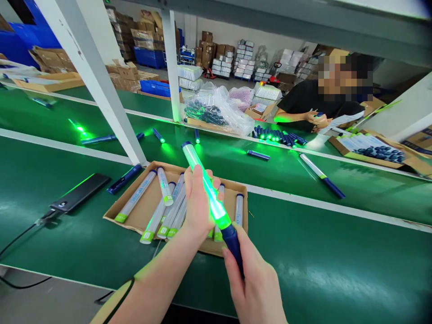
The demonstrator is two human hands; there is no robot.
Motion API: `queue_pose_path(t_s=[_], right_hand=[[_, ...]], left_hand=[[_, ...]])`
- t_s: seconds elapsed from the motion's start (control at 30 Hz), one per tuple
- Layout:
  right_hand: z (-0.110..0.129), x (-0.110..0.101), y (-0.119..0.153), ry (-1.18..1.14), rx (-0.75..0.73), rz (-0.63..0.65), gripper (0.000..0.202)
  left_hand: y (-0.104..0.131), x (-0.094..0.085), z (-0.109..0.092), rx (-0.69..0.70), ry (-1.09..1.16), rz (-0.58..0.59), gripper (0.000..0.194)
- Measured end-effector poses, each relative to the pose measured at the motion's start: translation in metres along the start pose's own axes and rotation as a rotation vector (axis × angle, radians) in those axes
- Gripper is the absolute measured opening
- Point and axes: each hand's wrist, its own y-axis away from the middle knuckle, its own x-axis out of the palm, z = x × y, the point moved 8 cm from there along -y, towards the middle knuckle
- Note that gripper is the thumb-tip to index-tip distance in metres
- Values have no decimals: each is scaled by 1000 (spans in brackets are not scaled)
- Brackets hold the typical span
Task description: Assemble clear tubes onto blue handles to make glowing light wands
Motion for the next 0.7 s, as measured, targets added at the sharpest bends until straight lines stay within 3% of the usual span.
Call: queue_pose_path(t_s=[0.1,0.13,0.23,0.3,0.5,0.7], right_hand=[[-10,-1,5,-35,80,-40,58],[-16,3,7,-183,150,24,59],[-23,30,20,-818,419,376,67],[-20,41,29,-1021,543,505,72],[-34,36,42,-599,595,238,78],[-30,44,46,-728,671,325,81]], left_hand=[[2,-2,-8,35,-39,-42,35],[2,-2,-8,13,-41,-29,36],[3,1,-2,-102,-22,59,42],[6,2,1,-136,-21,92,45],[15,-3,5,-93,-116,68,47],[17,-4,10,-145,-91,126,51]])
